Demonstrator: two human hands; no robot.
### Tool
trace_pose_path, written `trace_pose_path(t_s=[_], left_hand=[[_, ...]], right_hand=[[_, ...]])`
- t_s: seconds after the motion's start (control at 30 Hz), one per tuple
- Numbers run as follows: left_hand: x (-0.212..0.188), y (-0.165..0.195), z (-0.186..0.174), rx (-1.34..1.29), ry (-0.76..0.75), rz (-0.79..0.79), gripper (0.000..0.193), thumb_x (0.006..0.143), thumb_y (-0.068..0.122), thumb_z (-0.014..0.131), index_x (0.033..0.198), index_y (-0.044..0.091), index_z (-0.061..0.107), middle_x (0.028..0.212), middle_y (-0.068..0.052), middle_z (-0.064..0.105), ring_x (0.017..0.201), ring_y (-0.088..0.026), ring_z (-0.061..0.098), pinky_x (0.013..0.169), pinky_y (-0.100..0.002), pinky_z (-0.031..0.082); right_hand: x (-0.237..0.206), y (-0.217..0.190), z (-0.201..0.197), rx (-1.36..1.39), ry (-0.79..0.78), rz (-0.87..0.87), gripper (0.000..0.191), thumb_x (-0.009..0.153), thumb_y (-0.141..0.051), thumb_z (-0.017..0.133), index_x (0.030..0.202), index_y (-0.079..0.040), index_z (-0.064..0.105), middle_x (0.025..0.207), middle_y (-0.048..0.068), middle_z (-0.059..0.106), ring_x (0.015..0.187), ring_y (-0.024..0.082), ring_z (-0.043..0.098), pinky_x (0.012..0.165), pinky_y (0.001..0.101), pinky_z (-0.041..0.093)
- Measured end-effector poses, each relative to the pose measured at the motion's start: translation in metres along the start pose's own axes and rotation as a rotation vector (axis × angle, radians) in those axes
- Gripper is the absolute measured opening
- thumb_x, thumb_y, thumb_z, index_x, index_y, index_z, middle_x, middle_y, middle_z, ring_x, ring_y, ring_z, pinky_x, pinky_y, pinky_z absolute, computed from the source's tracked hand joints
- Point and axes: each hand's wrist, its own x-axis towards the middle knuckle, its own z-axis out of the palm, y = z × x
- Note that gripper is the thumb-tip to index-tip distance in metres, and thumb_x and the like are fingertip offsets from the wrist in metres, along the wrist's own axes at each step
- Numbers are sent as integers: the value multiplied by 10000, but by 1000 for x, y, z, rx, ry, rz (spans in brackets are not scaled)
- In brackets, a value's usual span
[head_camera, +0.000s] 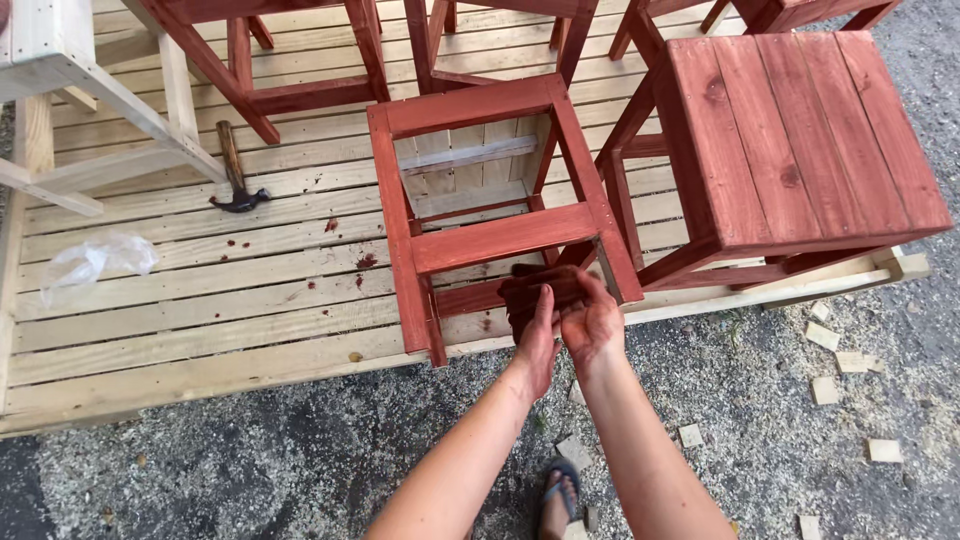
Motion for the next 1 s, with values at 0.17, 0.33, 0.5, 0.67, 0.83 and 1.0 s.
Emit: trace_pose_path(t_s=[0.17,0.33,0.5,0.67,0.83,1.0], left_hand=[[29,22,28,-478,242,163,377,892,229,775,1136,0,600,1091,-147,701,1030,-313,666,948,-489,520],[42,21,50,-553,76,146,257,819,-14,565,1069,31,608,942,-108,711,817,-266,739,720,-459,635],[78,41,56,148,247,255,302,890,-93,598,1184,-36,632,903,-127,598,694,-233,513,627,-434,415],[83,44,52,554,175,378,466,797,-102,488,1236,-24,626,1005,-125,682,911,-266,642,813,-390,501],[60,36,59,1069,356,463,432,793,-47,527,1194,-12,685,1125,-238,707,1076,-359,676,919,-395,513],[62,30,85,514,440,181,436,788,-88,438,1185,-27,607,867,-163,646,773,-280,618,672,-428,479]], right_hand=[[-6,-9,-22,-294,222,-69,430,867,72,565,1217,-154,460,1063,132,648,908,242,605,790,417,486],[-26,-77,-21,-731,260,-142,298,939,-72,563,1216,-150,486,1008,132,655,925,224,665,774,371,527],[16,-116,-11,-791,309,-304,270,1045,-229,480,1296,-131,498,1228,89,688,1059,217,591,870,352,468],[80,-78,9,-873,25,-491,400,1088,-266,434,1436,-68,445,1499,149,494,1413,269,448,1198,382,316],[96,-50,7,-960,101,-629,471,1044,-220,500,1470,-31,441,1507,179,425,1377,309,455,1165,407,355],[91,-44,-8,-1088,122,-753,439,1042,-236,559,1420,-17,512,1419,180,514,1317,316,509,1141,412,392]])
